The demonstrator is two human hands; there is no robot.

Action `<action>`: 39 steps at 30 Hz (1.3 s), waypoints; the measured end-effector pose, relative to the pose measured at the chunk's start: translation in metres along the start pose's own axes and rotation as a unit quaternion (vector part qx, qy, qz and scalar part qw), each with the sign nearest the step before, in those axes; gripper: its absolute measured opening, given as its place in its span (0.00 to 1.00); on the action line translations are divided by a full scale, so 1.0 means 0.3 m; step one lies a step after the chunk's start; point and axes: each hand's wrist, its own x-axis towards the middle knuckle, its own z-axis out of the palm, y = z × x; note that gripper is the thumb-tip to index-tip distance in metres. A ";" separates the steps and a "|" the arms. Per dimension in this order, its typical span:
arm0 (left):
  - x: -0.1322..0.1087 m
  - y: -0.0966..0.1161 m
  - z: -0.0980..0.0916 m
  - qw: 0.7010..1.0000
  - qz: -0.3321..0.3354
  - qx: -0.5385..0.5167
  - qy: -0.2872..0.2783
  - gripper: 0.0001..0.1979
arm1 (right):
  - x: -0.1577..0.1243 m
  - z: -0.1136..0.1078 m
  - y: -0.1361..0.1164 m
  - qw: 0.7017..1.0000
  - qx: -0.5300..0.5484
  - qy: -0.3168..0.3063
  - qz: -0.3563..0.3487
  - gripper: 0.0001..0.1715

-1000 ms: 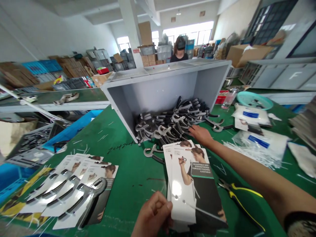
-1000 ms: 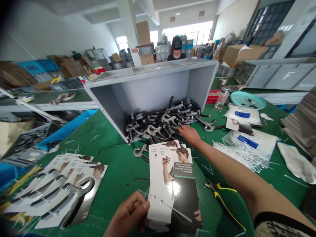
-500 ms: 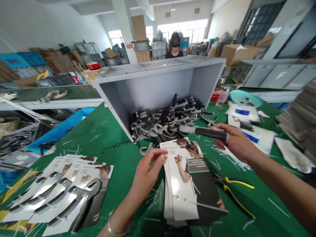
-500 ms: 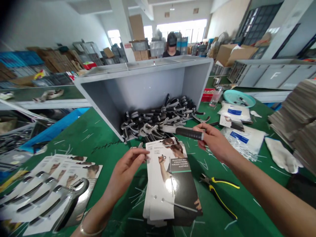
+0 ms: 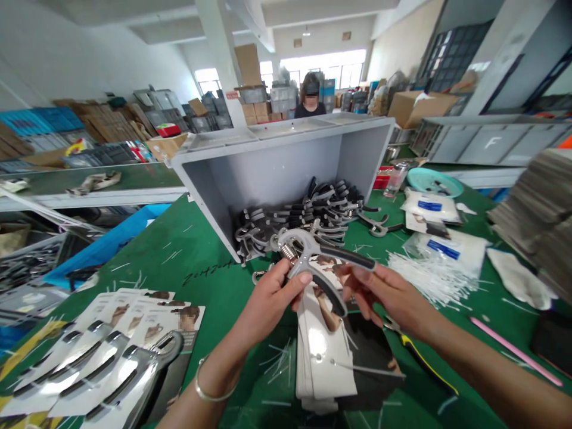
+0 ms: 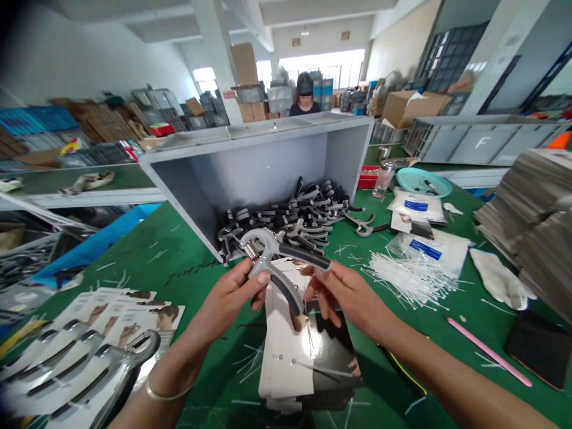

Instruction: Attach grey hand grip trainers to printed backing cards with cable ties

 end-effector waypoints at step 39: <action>0.019 -0.141 0.172 0.976 0.149 0.159 -0.004 0.04 | -0.054 0.057 0.165 0.874 -0.432 0.100 -0.199 0.04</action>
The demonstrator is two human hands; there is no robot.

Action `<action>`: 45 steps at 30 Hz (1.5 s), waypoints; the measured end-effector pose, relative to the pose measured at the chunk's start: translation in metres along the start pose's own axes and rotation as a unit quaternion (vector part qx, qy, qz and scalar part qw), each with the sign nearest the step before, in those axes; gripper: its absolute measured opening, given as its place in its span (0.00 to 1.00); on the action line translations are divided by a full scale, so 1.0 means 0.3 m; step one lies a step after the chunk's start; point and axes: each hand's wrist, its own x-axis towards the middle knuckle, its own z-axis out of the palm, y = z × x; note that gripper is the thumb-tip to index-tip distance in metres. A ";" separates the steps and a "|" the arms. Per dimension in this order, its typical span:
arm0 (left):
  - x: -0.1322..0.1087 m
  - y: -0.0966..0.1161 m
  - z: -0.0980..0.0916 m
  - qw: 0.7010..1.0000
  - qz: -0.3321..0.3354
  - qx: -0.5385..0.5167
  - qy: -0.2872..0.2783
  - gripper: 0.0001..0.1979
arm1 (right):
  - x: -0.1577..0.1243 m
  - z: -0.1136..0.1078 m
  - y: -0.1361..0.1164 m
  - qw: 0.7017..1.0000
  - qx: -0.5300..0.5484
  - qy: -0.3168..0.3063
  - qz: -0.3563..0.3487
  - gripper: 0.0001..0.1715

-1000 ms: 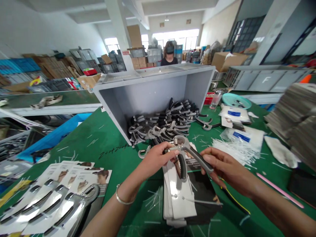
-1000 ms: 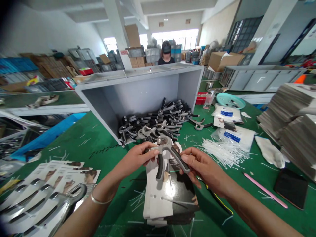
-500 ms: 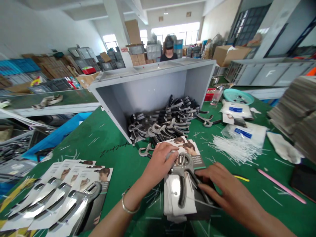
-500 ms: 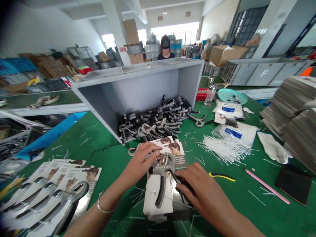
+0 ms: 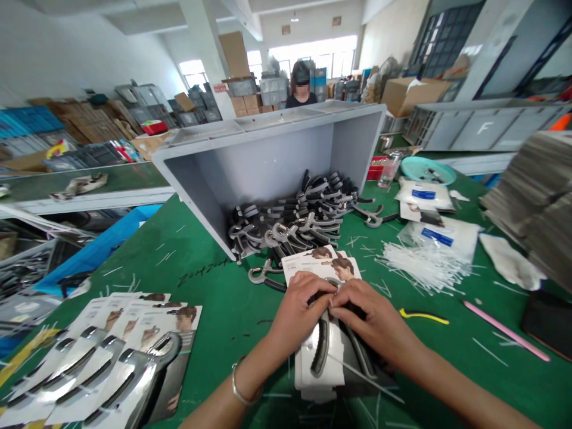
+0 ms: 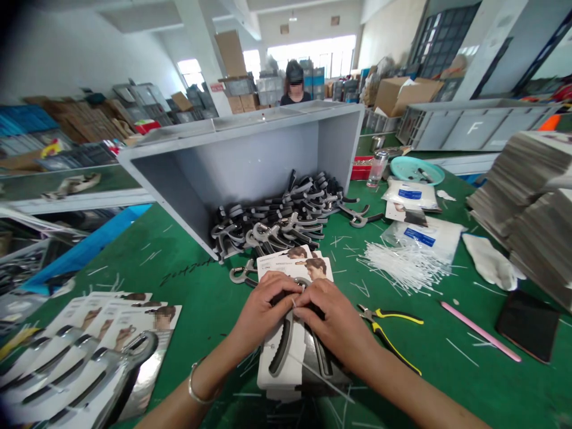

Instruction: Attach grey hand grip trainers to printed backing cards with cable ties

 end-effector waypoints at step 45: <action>-0.024 -0.011 0.045 0.997 0.041 0.033 0.050 0.03 | -0.041 0.017 0.008 0.998 0.016 0.034 0.052 0.12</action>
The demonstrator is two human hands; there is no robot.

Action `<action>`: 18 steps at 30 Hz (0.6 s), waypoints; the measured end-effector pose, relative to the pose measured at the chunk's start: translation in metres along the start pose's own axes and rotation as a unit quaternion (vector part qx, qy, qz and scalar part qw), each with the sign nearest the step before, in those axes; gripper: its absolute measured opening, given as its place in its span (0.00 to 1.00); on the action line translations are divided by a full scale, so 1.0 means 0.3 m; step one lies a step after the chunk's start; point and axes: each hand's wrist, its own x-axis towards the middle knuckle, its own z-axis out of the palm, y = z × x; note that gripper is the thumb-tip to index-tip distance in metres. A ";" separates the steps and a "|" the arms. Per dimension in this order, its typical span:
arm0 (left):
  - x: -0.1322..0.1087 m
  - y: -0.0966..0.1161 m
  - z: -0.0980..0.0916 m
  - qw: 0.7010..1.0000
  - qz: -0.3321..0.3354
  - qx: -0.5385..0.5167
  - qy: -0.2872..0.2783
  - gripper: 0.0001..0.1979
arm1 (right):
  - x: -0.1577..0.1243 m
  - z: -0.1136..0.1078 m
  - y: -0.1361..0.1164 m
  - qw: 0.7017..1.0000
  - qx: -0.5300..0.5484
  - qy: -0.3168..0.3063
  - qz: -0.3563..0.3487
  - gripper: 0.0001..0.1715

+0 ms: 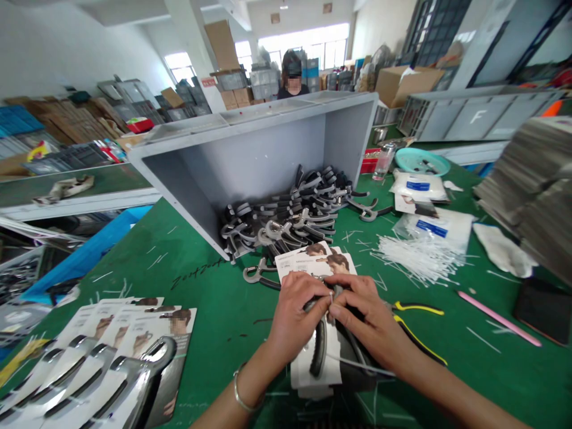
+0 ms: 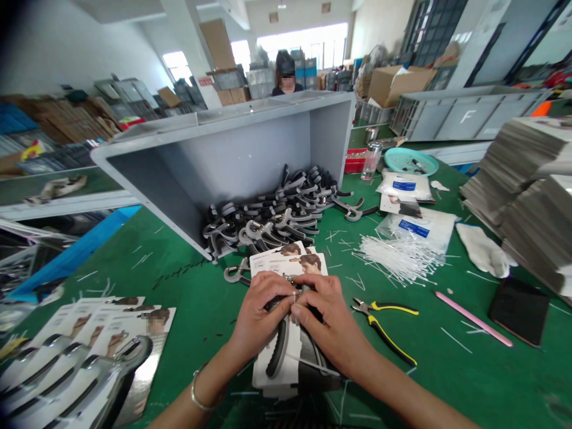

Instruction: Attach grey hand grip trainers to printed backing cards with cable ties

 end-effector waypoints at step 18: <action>0.020 0.017 -0.021 0.993 -0.057 -0.101 -0.015 0.04 | 0.010 -0.022 0.012 0.999 -0.014 -0.023 -0.045 0.06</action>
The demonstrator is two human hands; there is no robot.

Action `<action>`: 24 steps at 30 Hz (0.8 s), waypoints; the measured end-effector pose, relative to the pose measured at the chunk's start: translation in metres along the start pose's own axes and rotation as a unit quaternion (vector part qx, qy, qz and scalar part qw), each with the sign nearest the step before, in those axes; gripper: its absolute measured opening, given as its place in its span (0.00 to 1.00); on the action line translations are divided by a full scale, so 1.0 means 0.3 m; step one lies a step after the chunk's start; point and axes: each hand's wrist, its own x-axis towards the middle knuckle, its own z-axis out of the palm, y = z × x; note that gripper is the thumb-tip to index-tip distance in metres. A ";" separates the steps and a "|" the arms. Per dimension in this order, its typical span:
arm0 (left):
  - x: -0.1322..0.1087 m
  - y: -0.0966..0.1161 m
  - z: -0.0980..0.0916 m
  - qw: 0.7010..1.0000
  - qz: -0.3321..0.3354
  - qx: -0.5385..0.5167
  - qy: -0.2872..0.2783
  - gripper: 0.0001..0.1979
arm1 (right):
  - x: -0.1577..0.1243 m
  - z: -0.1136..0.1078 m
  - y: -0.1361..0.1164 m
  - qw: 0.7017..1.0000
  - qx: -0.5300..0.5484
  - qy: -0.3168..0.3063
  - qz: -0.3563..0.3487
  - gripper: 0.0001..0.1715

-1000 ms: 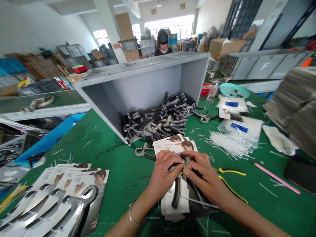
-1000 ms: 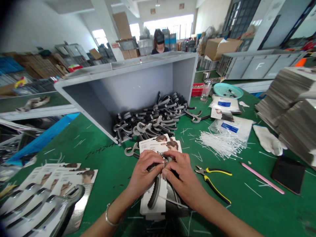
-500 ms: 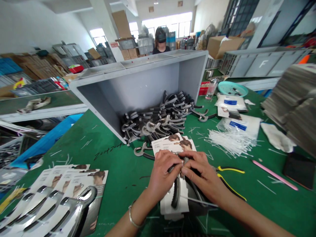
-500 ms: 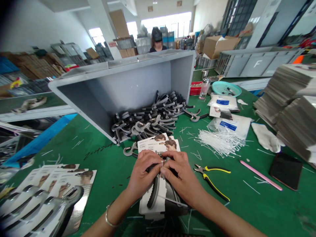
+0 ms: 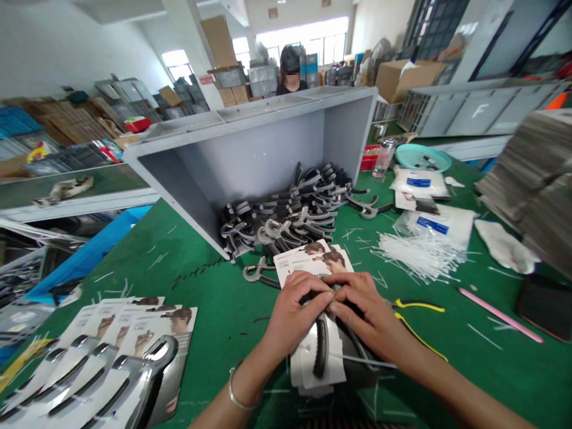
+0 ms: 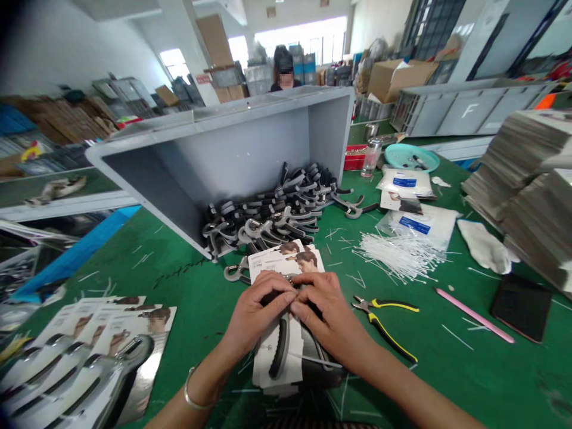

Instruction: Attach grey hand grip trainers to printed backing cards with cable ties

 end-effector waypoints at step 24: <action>-0.050 0.043 0.018 0.995 -0.007 0.024 0.098 0.04 | 0.000 0.027 0.020 0.999 0.030 0.024 -0.005 0.09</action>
